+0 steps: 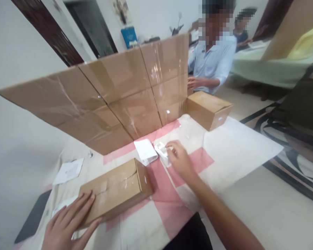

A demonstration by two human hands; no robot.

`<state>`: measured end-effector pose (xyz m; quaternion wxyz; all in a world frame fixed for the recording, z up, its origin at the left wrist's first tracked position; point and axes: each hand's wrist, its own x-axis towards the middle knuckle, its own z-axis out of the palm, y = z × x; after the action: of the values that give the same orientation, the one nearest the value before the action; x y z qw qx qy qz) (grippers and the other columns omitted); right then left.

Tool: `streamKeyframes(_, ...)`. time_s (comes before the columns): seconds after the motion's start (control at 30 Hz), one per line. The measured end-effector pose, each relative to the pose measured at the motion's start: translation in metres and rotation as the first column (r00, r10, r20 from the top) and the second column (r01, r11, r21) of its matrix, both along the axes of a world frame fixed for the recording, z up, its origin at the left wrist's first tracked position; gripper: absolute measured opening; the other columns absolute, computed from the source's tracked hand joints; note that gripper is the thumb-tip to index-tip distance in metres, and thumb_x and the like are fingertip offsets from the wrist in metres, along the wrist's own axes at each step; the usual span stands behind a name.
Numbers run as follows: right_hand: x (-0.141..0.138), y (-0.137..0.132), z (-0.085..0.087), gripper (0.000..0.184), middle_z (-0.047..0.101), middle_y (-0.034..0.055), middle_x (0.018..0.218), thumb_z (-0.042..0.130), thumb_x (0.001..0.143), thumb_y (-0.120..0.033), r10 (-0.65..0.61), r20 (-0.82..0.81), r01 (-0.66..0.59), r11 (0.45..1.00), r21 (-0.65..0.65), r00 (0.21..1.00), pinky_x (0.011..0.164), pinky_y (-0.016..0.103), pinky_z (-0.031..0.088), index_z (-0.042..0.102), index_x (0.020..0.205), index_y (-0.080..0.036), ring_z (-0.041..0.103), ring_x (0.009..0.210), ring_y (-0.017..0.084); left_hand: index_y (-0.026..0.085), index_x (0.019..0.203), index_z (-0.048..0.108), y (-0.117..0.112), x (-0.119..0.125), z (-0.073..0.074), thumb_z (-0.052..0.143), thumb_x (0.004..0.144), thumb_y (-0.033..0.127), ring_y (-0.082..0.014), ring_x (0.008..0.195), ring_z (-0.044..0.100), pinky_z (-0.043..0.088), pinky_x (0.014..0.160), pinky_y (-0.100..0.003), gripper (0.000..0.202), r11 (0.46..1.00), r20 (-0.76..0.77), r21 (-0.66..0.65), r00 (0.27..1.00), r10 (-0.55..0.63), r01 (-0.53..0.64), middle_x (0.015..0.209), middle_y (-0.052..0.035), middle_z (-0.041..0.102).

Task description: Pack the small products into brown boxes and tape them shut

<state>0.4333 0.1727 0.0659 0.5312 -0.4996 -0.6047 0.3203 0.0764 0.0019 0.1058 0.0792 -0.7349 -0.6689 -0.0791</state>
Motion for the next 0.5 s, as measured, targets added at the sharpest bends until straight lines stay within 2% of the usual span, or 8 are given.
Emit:
streamKeyframes(0.03,0.01,0.012,-0.006,0.021,0.066,0.0087,0.103,0.054,0.087,-0.034,-0.022,0.022,0.023,0.998,-0.051,1.0,0.087,0.036,0.048,0.069,0.09,-0.019,0.061,0.097,0.022,0.021,0.139,0.057,-0.001,0.004,0.001,0.053,0.094,0.047,-0.0354,0.143,0.048,0.03,0.119,-0.054,0.052,1.0,0.013,-0.003,1.0,0.008,-0.008,0.15,-0.0144,0.056)
streamKeyframes(0.1,0.024,0.032,-0.018,0.025,0.065,0.0057,0.089,0.053,0.083,-0.036,0.018,0.013,-0.015,0.971,-0.238,1.0,0.073,0.031,0.046,0.07,0.089,-0.018,0.058,0.078,0.018,0.02,0.138,0.054,-0.001,0.011,0.002,0.055,0.094,0.046,-0.0347,0.144,0.046,0.029,0.12,-0.052,0.051,1.0,0.027,0.006,0.999,0.026,-0.026,0.149,-0.0163,0.057)
streamKeyframes(0.2,0.028,0.052,-0.025,0.029,0.054,-0.0007,0.063,0.051,0.084,-0.038,0.147,-0.039,-0.147,0.857,-0.493,0.988,0.056,0.027,0.036,0.069,0.086,-0.016,0.046,0.054,0.013,0.02,0.138,0.051,-0.002,0.015,-0.004,0.059,0.094,0.045,-0.0341,0.143,0.047,0.028,0.119,-0.052,0.051,0.998,0.028,0.059,0.999,0.035,-0.036,0.147,-0.0175,0.058)
streamKeyframes(0.3,0.025,0.059,-0.021,0.03,0.045,-0.0032,0.053,0.052,0.088,-0.041,0.218,-0.005,-0.176,0.775,-0.606,0.976,0.05,0.026,0.029,0.066,0.079,-0.015,0.04,0.047,0.011,0.025,0.14,0.051,-0.004,0.005,-0.012,0.061,0.093,0.046,-0.0334,0.14,0.051,0.03,0.118,-0.052,0.052,0.99,0.042,0.139,0.999,0.028,-0.033,0.147,-0.0145,0.059)
streamKeyframes(0.4,0.026,0.059,-0.011,0.03,0.047,-0.0021,0.054,0.056,0.089,-0.04,0.247,0.022,-0.168,0.718,-0.676,0.969,0.049,0.025,0.028,0.067,0.078,-0.015,0.041,0.048,0.01,0.027,0.14,0.053,-0.006,-0.01,-0.018,0.061,0.094,0.046,-0.0342,0.135,0.056,0.034,0.115,-0.051,0.051,0.974,0.064,0.227,0.998,-0.01,-0.005,0.144,-0.0131,0.062)
streamKeyframes(0.5,0.027,0.059,-0.002,0.029,0.049,-0.0003,0.056,0.06,0.088,-0.039,0.251,0.024,-0.159,0.681,-0.714,0.968,0.049,0.025,0.029,0.07,0.078,-0.013,0.043,0.049,0.01,0.026,0.139,0.054,-0.002,-0.012,-0.015,0.062,0.092,0.046,-0.0363,0.13,0.059,0.035,0.114,-0.054,0.051,0.966,0.047,0.255,0.997,-0.054,0.041,0.14,-0.0144,0.064)
